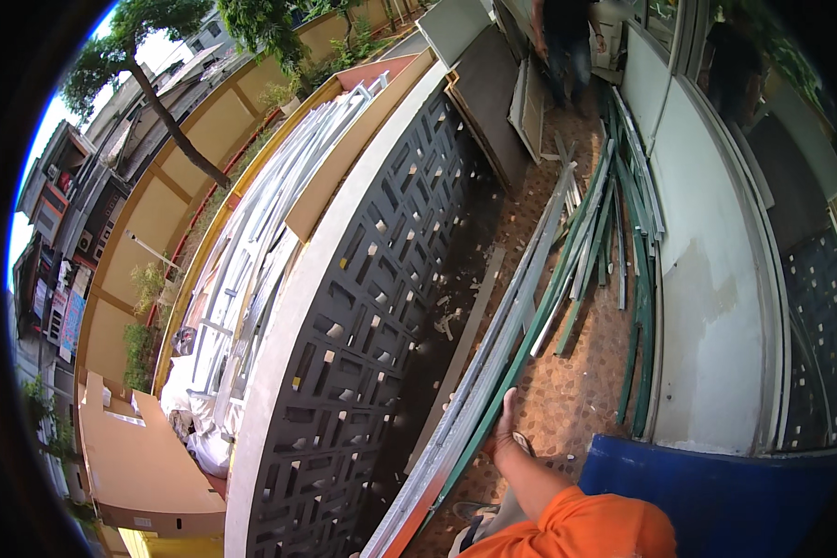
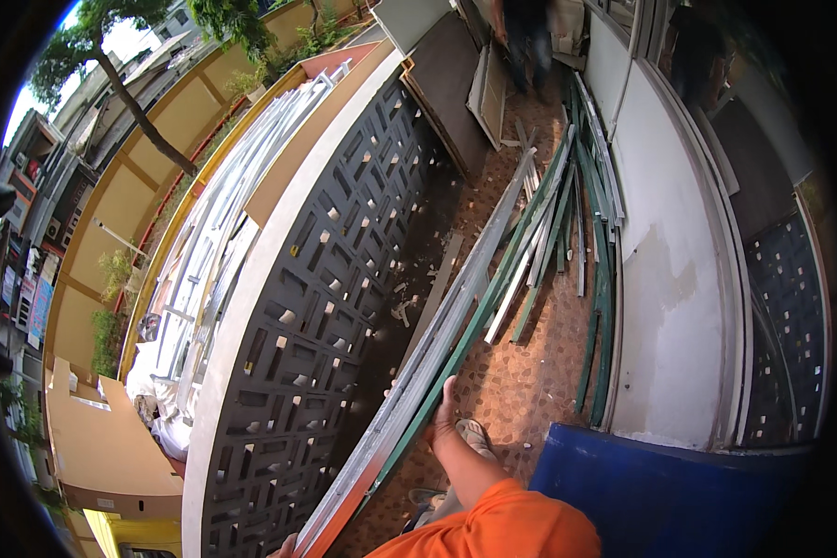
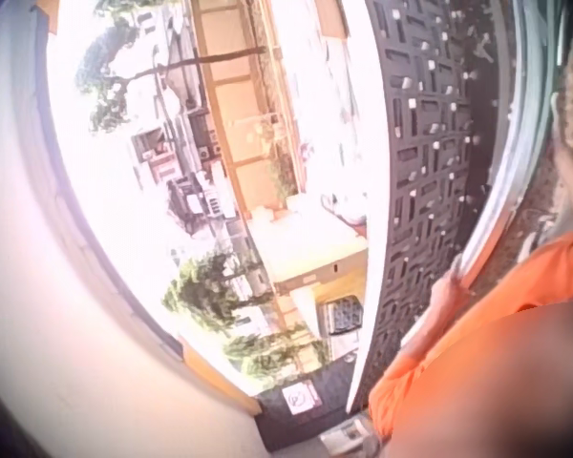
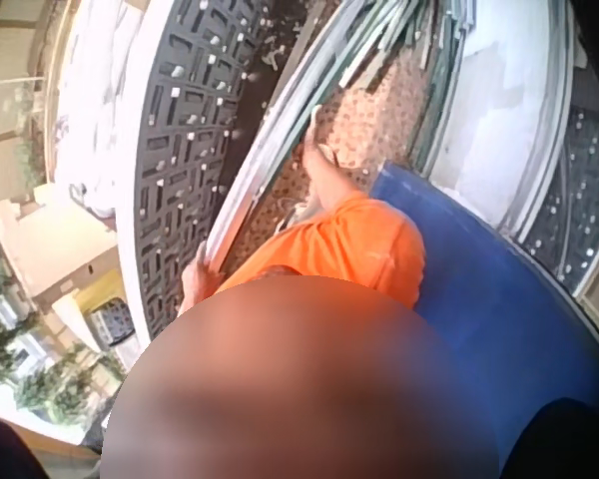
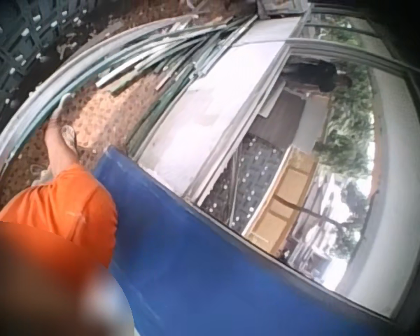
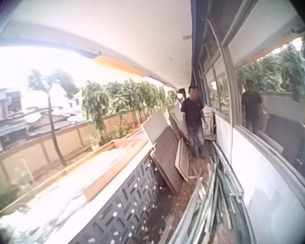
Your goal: The person repeatedly picks up long metal frames and window profiles from a pile on the ground and places them into the bed of a yellow truck. The person handles the items one at a time or in small groups, lifting and tossing them into the truck while another person assists by arranging the load.
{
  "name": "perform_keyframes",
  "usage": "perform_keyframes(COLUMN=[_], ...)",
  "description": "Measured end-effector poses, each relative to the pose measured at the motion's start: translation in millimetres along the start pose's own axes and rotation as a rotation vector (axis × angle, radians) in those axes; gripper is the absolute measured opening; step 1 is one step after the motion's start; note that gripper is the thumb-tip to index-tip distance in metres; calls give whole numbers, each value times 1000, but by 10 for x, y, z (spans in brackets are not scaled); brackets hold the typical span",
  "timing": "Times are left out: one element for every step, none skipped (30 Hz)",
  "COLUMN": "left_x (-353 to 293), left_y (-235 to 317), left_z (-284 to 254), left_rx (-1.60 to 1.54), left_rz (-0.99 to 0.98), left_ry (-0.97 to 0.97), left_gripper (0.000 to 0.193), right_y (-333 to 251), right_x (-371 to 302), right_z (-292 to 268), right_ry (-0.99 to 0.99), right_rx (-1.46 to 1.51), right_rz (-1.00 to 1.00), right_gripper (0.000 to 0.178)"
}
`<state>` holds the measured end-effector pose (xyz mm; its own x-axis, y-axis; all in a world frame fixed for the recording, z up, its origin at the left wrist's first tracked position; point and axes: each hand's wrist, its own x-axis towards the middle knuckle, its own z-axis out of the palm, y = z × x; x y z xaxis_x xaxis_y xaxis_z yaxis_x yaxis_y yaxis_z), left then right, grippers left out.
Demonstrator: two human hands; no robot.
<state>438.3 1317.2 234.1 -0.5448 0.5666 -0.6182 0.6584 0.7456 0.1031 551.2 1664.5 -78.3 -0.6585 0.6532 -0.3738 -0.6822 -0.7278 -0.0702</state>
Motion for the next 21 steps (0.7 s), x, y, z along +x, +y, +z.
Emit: perform_keyframes(left_x=[-74,-131,-232,-353,-471,-573,-624,-673,-769,-852,-915,-1007,-1090,-1165,-1235,-1326,-1411,-1462,-1488,-1486,-1484], left_y=[-67,-150,-244,-337,-443,-557,-695,-818,-942,-1049,-1145,-1235,-1299,-1364,-1432,-1486,-1517,-1525,-1523,-1509,-1487], left_z=[38,53,54,61,51,30,-28,-77,-138,-191,-246,-311,-348,-402,-468,-539,-594,-604,-610,-605,-602], left_rx=[13,13,15,16,27,29,29,-6,3,12,22,97,87,115,145,128,107,81,113,143,179], left_rz=[1,17,31,45,-49,-53,-54,3,-49,-51,-47,6,53,69,84,77,69,58,35,13,-7], left_ry=[54,127,193,255,215,214,217,253,177,179,181,207,280,288,297,300,302,298,311,326,348], left_gripper=[82,78,75,71,67,69,70,76,82,84,86,87,87,87,86,86,86,85,86,86,86], right_y=[112,203,311,422,537,635,733,816,900,982,1084,1166,1251,1339,1391,1458,1515,1585,1654,1687,1709], right_x=[-70,-128,-184,-249,-326,-416,-503,-573,-657,-729,-785,-840,-893,-952,-993,-1046,-1091,-1125,-1148,-1117,-1094], right_z=[85,174,260,337,411,485,567,649,712,766,827,879,924,962,986,1007,1023,1036,1052,1076,1096], right_ry=[-38,-18,-40,-71,-72,-82,-99,-117,-126,-156,-252,-243,-225,-209,-217,-277,-330,-362,-407,-413,-335], right_rx=[22,87,100,127,142,182,173,164,150,182,263,244,224,288,239,262,285,286,295,295,293], right_rz=[-6,52,51,56,59,68,64,57,48,72,74,49,29,39,91,109,123,139,158,185,173], right_gripper=[114,116,116,116,115,114,114,114,114,112,106,103,101,99,104,106,108,108,107,107,108])
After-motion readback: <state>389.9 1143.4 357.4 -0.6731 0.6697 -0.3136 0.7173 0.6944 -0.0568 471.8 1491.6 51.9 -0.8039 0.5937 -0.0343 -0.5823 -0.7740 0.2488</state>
